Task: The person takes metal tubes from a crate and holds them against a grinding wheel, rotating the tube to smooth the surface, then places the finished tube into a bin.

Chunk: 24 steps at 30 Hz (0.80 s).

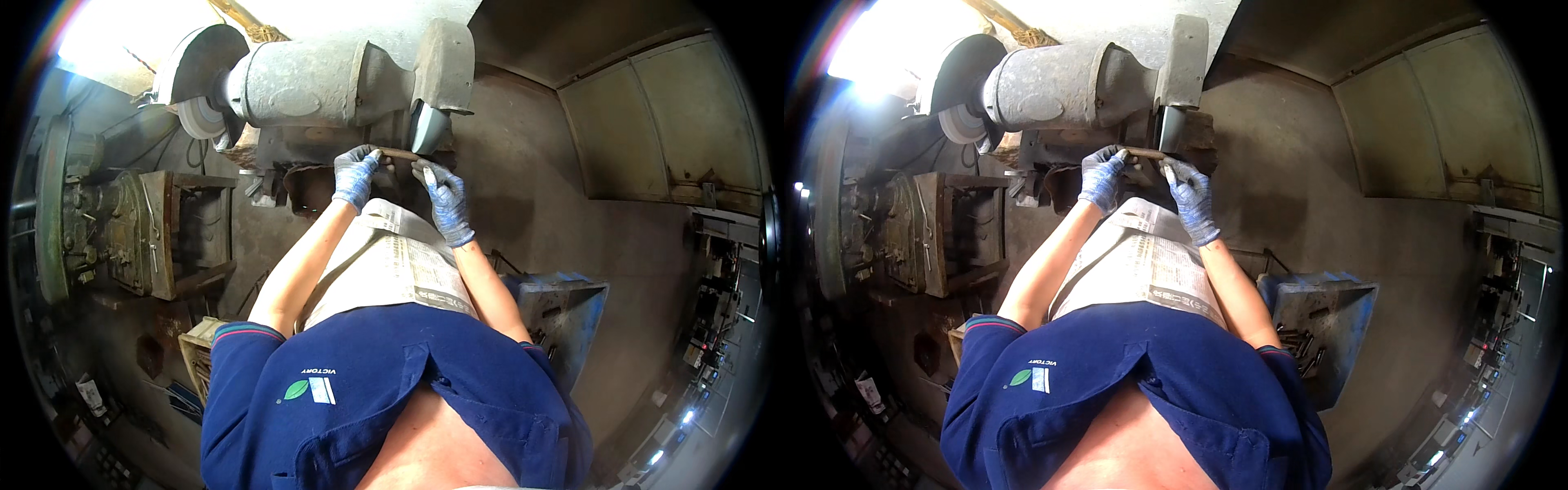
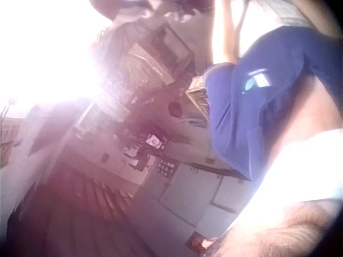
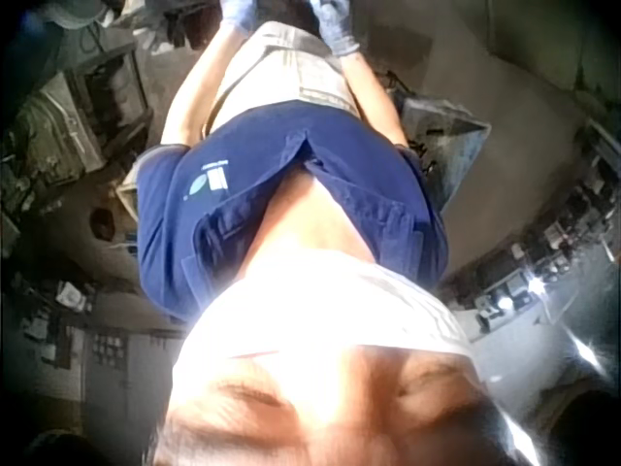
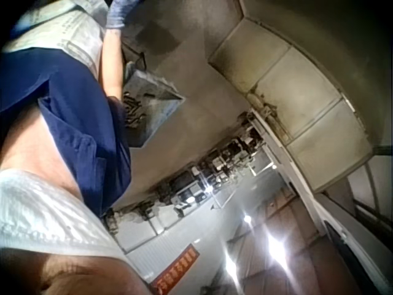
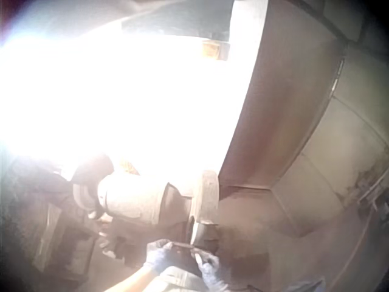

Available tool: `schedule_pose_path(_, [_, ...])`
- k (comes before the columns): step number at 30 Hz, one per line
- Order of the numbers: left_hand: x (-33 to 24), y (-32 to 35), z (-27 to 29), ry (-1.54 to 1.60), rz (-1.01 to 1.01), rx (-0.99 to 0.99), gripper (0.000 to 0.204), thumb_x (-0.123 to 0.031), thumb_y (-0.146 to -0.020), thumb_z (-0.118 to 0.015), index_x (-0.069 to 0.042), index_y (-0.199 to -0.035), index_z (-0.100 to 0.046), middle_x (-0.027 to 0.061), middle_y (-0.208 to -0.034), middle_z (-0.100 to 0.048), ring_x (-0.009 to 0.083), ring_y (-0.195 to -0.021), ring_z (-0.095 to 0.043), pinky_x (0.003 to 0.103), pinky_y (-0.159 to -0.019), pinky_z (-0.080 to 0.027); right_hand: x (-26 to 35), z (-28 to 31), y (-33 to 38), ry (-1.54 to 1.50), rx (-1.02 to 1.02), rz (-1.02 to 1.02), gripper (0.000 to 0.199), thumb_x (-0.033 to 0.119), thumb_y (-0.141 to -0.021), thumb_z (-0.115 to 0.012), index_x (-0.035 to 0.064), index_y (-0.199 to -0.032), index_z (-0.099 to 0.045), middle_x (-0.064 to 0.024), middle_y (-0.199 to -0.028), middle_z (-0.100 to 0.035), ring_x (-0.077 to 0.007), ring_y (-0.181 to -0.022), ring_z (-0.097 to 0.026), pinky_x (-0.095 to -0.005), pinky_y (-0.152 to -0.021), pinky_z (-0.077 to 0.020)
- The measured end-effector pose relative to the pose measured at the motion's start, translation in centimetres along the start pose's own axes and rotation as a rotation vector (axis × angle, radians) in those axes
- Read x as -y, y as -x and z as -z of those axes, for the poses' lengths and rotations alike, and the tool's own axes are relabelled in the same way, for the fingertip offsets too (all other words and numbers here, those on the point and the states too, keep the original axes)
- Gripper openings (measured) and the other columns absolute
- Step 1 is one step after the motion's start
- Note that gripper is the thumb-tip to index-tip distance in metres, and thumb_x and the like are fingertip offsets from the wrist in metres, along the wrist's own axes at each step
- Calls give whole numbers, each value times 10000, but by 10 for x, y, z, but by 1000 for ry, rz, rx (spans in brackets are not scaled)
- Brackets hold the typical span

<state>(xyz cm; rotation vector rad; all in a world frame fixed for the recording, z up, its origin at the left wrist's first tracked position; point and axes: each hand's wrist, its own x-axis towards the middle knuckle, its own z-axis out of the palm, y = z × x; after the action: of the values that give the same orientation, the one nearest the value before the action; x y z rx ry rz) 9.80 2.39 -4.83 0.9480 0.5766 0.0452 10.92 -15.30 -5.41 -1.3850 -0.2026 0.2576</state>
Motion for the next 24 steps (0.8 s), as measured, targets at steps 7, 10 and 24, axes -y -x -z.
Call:
schedule_pose_path(7, [25,-8,-28,-76,24,104,79,-25,-854,-580,42,-860,-622,106,-749,-649,172,-601,-626,271,-557,-540,-3,35,3,-44,-144,-76,244,160,-900,-562,-55,-1003,-615,-137,-971,-637,-221,-912,-618,-358,-889,-487])
schedule_pose_path(10, [28,-7,-32,-3,33,85,95,-15,-862,-558,46,-833,-625,101,-739,-638,171,-594,-615,285,-564,-550,-4,44,1,-80,-130,-43,230,155,-899,-564,-53,-980,-624,-115,-944,-634,-208,-897,-616,-358,-883,-491])
schedule_pose_path(24, [2,-4,12,-175,-42,23,84,-57,-885,-541,-5,-870,-604,76,-748,-643,141,-602,-619,294,-512,-533,-14,-5,-5,-145,-10,-82,248,118,-907,-542,-51,-1080,-596,-158,-1108,-592,-232,-1014,-584,-372,-935,-466])
